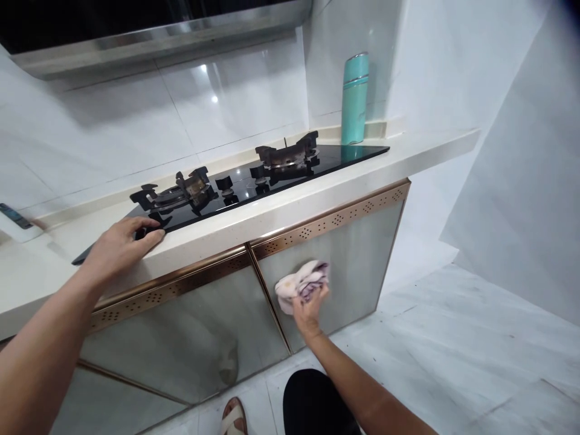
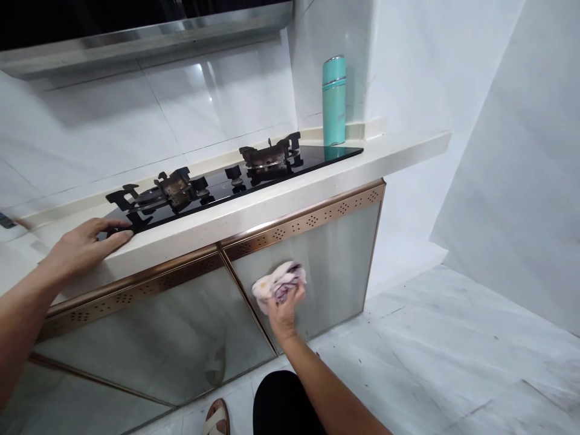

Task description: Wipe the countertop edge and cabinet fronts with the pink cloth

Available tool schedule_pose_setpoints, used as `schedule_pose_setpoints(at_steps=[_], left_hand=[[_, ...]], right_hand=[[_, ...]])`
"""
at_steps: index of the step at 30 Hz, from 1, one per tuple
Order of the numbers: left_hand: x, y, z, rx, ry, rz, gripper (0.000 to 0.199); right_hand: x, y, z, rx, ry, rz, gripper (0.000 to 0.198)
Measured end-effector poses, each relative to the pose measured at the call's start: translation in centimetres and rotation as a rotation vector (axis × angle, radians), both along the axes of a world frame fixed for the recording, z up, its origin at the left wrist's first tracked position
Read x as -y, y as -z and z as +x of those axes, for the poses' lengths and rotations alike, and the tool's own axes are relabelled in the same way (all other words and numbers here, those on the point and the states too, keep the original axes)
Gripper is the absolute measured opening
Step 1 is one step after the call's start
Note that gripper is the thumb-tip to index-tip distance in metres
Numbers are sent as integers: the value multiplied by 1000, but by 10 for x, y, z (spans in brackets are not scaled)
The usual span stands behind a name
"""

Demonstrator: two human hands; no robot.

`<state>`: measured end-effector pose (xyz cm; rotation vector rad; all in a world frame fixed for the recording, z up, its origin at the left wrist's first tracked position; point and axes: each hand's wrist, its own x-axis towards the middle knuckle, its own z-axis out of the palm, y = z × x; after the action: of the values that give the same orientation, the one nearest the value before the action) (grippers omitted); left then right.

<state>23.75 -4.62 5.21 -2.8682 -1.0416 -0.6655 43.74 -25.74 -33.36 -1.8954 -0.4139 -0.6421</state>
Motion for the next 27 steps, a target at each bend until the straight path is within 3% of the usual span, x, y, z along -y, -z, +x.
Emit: schedule_pose_setpoints(at_steps=[2, 5, 8, 11, 13, 16, 18, 20, 23, 27], left_hand=[[5, -1, -1, 0, -10, 1, 59], [9, -3, -1, -4, -11, 6, 58], [8, -2, -1, 13, -22, 12, 59], [6, 0, -1, 30, -33, 1, 58], [7, 0, -2, 42, -37, -1, 56], [11, 1, -3, 55, -54, 4, 52], [14, 2, -3, 68, -66, 15, 50], [15, 3, -4, 80, -71, 26, 48], [14, 4, -4, 96, -75, 30, 45], [11, 5, -3, 112, -50, 51, 43]], right_hand=[[3, -10, -6, 193, -7, 94, 51], [9, -55, 10, 374, 3, 187, 39], [-1, -110, 14, 395, 15, 198, 47], [-31, -135, -14, 389, 2, 103, 58], [-48, -126, -41, 445, -125, -76, 59], [-51, -93, -61, 638, -504, -380, 50], [-37, -70, -52, 715, -718, -500, 45], [-14, -51, -26, 708, -792, -544, 41], [25, -32, 24, 605, -666, -513, 35], [66, -14, 73, 389, -279, -318, 33]])
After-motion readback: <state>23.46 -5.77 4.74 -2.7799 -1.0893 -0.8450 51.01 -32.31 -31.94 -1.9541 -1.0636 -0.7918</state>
